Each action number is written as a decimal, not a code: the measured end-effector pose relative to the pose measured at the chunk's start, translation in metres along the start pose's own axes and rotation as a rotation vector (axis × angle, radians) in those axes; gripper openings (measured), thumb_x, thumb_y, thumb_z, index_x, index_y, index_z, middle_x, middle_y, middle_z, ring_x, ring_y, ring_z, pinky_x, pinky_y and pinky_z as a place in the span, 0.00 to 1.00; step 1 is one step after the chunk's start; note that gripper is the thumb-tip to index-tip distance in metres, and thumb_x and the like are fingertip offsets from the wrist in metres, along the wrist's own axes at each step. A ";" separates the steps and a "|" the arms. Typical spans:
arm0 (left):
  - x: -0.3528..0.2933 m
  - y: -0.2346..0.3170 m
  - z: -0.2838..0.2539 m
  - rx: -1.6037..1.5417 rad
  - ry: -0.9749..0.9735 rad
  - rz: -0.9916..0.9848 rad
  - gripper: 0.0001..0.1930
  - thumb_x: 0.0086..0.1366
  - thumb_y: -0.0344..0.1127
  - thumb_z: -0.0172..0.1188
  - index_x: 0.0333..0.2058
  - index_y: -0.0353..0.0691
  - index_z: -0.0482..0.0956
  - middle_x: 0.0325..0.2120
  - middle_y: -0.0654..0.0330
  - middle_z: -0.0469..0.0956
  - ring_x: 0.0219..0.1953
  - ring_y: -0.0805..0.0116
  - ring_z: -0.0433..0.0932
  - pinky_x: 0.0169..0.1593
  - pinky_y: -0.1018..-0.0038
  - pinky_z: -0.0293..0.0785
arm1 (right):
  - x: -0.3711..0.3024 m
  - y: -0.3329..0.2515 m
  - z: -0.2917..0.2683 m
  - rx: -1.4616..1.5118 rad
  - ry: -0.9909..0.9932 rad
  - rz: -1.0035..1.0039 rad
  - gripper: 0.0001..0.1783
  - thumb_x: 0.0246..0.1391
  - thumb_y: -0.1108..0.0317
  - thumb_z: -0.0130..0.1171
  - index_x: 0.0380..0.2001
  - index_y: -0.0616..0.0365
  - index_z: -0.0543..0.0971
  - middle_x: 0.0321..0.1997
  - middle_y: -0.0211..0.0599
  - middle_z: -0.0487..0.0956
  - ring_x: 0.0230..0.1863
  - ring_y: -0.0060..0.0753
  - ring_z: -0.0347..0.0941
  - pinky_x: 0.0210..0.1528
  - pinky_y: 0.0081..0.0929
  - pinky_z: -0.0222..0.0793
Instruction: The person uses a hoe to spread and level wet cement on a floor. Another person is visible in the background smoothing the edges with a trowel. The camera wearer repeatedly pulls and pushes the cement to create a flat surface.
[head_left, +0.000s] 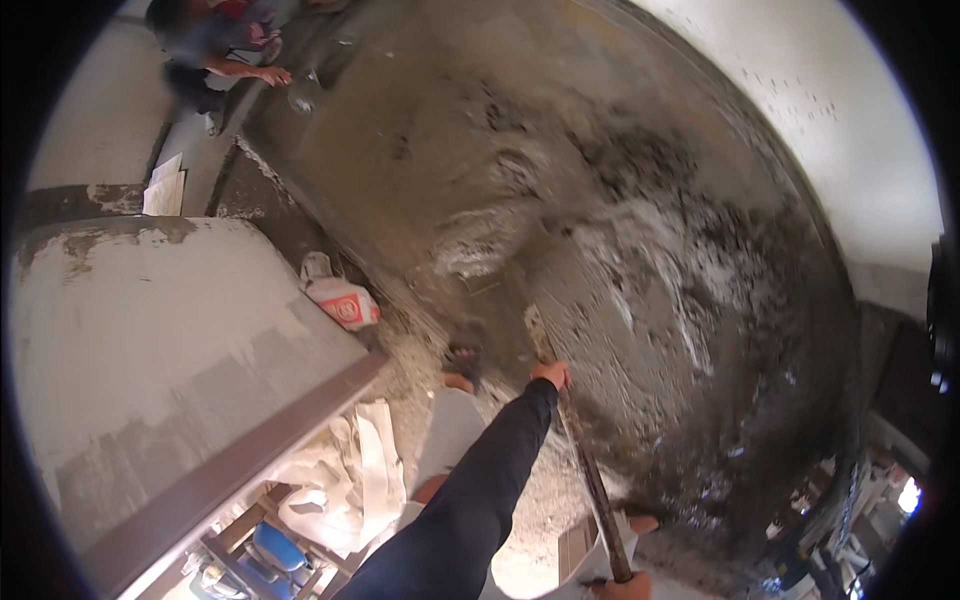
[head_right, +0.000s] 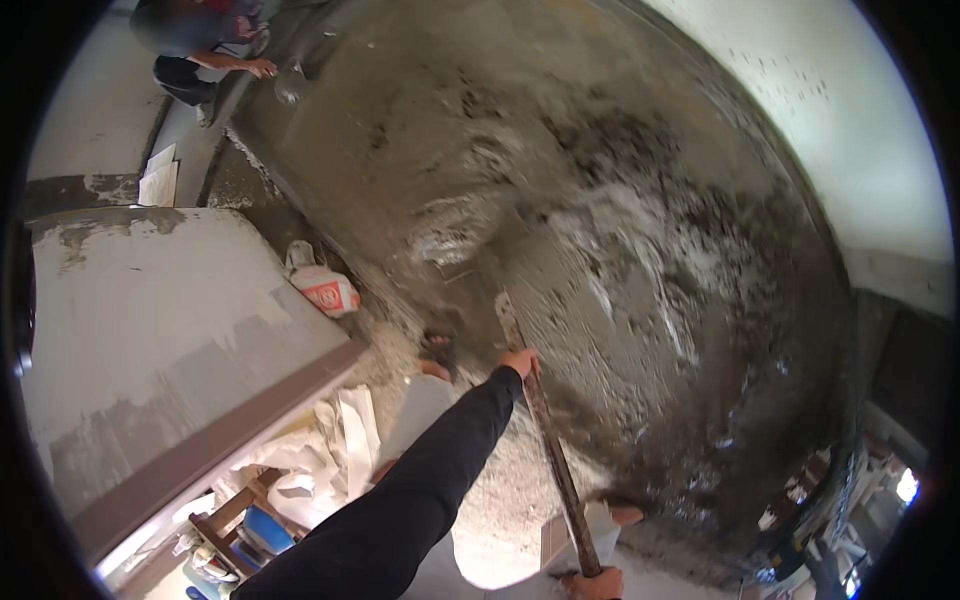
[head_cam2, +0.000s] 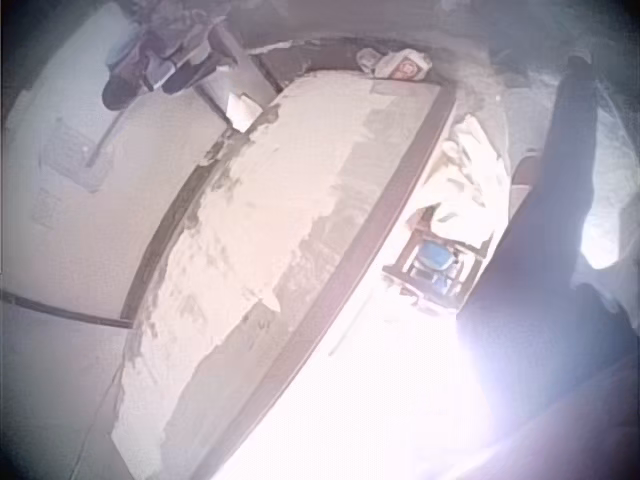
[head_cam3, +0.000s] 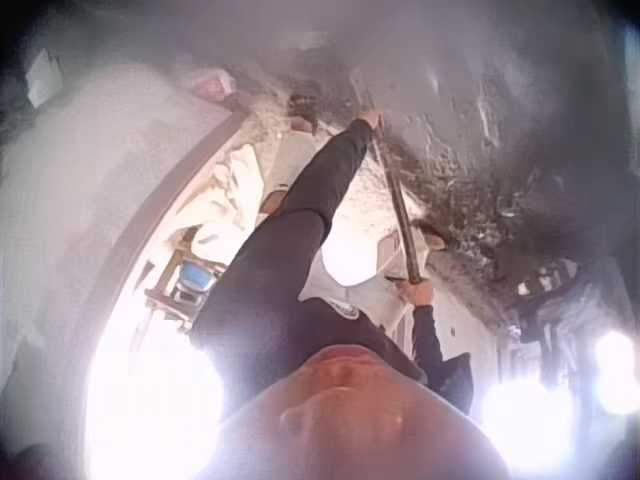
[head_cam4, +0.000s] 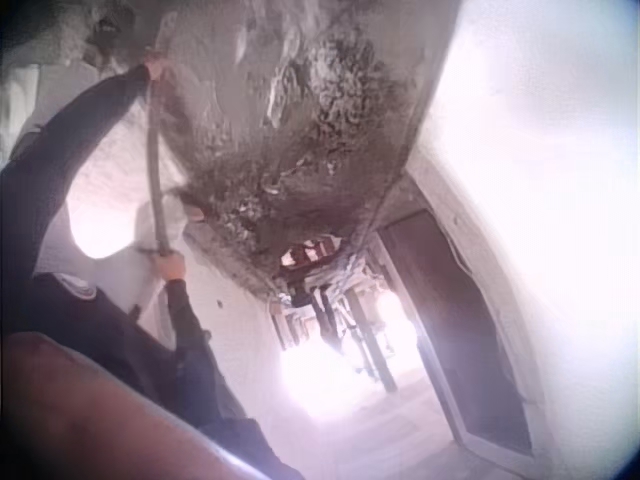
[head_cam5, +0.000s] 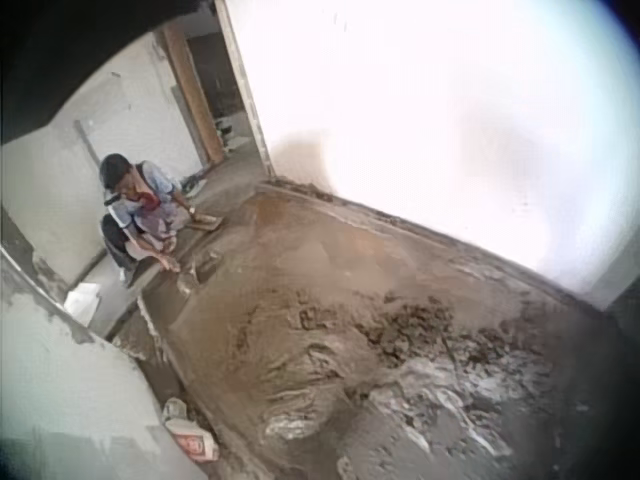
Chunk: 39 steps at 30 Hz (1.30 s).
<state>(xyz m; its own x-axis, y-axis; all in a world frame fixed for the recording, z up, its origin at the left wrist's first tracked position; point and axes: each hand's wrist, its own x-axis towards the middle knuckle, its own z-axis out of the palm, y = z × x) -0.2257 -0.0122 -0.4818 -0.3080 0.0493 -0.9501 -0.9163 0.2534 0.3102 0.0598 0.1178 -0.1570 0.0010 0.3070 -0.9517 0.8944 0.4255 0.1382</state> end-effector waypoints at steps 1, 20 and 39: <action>0.007 0.012 -0.011 0.016 -0.024 -0.040 0.19 0.54 0.37 0.55 0.10 0.29 0.69 0.12 0.53 0.72 0.16 0.64 0.72 0.26 0.66 0.69 | -0.002 -0.019 0.004 0.023 0.039 -0.012 0.20 0.33 0.55 0.64 0.24 0.63 0.80 0.22 0.51 0.78 0.28 0.51 0.76 0.31 0.41 0.70; 0.050 0.058 -0.116 0.340 0.183 0.016 0.15 0.52 0.37 0.55 0.12 0.33 0.73 0.15 0.57 0.76 0.19 0.66 0.73 0.29 0.70 0.69 | 0.043 -0.062 0.151 0.235 0.100 0.035 0.18 0.26 0.58 0.62 0.20 0.61 0.81 0.17 0.47 0.77 0.23 0.46 0.77 0.31 0.36 0.73; 0.004 0.293 -0.199 0.547 0.535 0.238 0.43 0.47 0.37 0.63 0.53 0.15 0.48 0.54 0.32 0.59 0.55 0.52 0.66 0.55 0.68 0.63 | 0.041 -0.224 0.029 0.683 -0.393 -0.524 0.16 0.44 0.63 0.62 0.19 0.67 0.73 0.11 0.33 0.72 0.12 0.23 0.68 0.17 0.24 0.63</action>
<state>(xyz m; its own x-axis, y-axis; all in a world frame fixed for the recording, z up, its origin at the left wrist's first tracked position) -0.5460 -0.1304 -0.3882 -0.6872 -0.2732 -0.6731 -0.5979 0.7391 0.3104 -0.1278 0.0100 -0.2352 -0.4355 -0.1438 -0.8886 0.8921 -0.2009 -0.4047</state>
